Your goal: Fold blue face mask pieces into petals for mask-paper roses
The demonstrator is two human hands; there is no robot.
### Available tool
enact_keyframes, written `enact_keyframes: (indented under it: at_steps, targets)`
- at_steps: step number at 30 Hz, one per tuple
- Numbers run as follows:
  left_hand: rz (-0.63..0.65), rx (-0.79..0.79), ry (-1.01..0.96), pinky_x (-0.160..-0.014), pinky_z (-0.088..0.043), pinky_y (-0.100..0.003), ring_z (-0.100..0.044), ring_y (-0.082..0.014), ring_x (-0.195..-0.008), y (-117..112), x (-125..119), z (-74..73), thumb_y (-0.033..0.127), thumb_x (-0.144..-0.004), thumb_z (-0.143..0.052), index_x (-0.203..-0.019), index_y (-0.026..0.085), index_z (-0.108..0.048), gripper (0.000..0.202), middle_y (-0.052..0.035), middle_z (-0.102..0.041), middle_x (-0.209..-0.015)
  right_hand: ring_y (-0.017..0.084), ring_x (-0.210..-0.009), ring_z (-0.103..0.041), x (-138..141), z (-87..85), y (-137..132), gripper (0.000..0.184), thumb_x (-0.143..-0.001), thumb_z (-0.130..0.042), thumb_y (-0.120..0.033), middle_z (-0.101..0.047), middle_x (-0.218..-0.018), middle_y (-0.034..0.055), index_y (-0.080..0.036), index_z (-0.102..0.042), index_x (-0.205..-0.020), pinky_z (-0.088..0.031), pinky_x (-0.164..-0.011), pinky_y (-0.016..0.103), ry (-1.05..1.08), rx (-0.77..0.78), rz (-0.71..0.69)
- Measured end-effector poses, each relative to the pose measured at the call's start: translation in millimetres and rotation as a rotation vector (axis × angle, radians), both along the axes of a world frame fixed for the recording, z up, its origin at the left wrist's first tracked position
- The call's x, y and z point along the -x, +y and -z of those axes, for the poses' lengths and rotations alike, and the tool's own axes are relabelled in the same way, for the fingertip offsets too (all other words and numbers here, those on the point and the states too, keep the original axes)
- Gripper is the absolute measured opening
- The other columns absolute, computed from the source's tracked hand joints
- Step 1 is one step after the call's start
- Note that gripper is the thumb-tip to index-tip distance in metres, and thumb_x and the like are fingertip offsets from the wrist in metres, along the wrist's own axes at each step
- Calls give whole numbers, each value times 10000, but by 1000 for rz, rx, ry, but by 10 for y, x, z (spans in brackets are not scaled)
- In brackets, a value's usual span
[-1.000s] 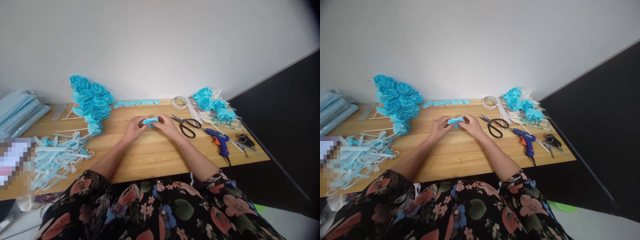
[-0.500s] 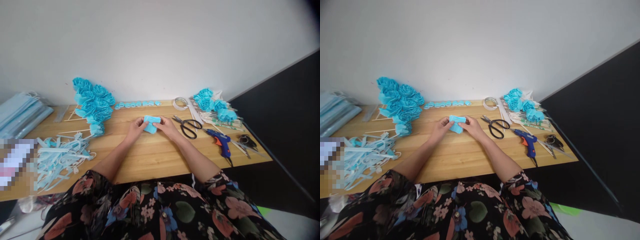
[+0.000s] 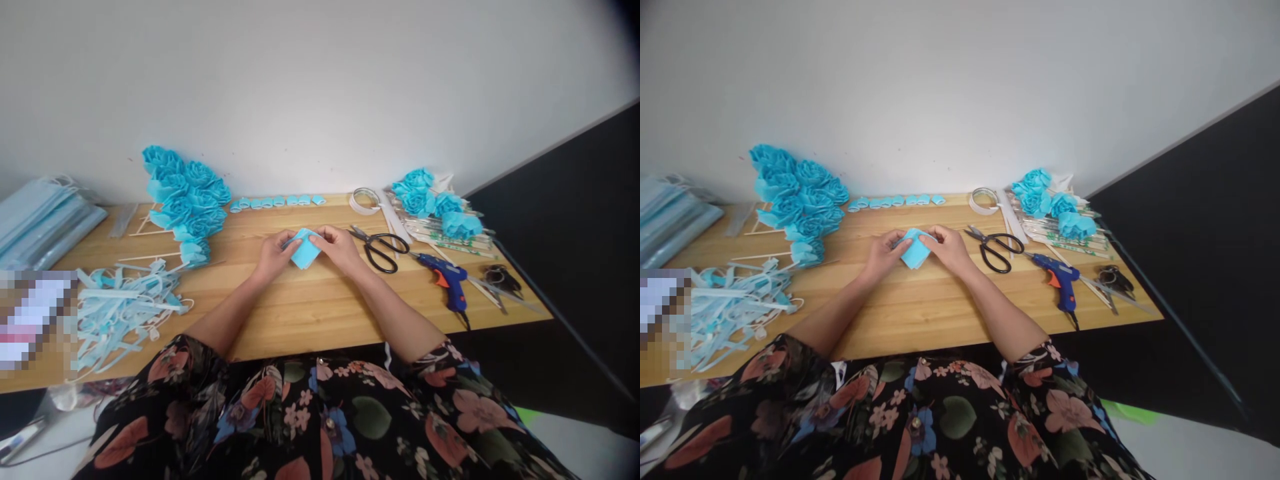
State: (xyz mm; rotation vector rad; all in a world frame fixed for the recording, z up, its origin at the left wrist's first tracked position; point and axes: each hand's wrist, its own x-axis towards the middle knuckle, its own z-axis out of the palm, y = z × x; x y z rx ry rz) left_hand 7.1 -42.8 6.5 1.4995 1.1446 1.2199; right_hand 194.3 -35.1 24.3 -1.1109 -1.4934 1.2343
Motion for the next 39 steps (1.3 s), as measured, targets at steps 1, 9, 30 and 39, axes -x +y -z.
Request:
enact_keyframes:
  at_steps: [1, 9, 30, 39]
  targets:
    - [24, 33, -34, -683, -489, -266, -611, -142, -700, -1, -4, 0, 536, -783, -727, -845, 162, -676, 382, -24, -699, -785, 128, -680, -529, -3, 4, 1, 315, -772, -734, -484, -623, -714, -22, -177, -673, -798, -422, -678, 276, -1, -11, 22]
    - [120, 206, -205, -567, -477, -219, -602, -111, -621, -8, -13, -47, 503, -678, -847, -886, 162, -612, 462, 3, -686, -741, 160, -784, -608, 26, -66, -26, 400, -715, -801, -516, -706, -859, 7, -196, -684, -924, -496, -754, 294, 174, 73, -4]
    - [-140, 139, -150, -620, -516, -269, -636, -147, -645, 79, 14, -85, 400, -752, -728, -918, 194, -563, 311, -10, -684, -747, 122, -554, -498, -64, 100, 119, 209, -863, -581, -404, -593, -617, -42, -208, -586, -791, -404, -620, 269, -179, -27, 104]
    - [275, 66, 481, -885, -648, -474, -771, -313, -999, -1675, 706, -823, 485, -848, -671, -1062, 493, -797, 249, 9, -817, -1077, 133, -690, -575, -182, -70, 151, 185, -923, -583, -236, -653, -671, -13, -179, -613, -749, -346, -680, 255, -620, -83, -97]
